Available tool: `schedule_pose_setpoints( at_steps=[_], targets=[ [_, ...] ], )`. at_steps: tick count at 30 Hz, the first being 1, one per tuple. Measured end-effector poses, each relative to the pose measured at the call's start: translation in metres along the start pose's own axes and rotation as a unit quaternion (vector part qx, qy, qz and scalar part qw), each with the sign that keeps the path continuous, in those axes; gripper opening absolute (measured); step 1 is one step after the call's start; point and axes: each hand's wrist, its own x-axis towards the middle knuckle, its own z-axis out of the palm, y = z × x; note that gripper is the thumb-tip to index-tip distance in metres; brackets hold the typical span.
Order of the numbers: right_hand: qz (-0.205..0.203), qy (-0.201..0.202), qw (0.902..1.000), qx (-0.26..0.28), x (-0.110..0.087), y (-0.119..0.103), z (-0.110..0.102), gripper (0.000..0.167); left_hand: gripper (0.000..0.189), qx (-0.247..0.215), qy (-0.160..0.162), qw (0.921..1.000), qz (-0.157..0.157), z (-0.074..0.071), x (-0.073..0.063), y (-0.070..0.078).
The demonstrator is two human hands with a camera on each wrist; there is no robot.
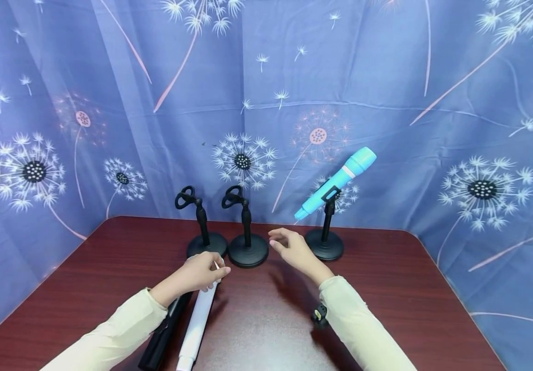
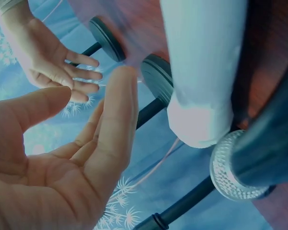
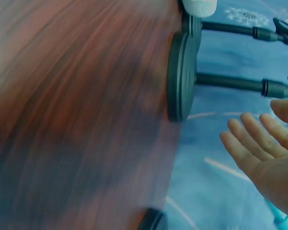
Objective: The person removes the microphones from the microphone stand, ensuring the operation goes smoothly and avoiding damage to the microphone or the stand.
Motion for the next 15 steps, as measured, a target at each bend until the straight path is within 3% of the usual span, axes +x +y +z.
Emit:
schedule_pose_setpoints(
  at_steps=[15],
  targets=[
    [0.03,0.051,0.9983,0.007,-0.024,0.037,-0.035,0.029,0.013,-0.045,0.025,0.9976,0.046,0.008,0.017,0.015]
  ],
)
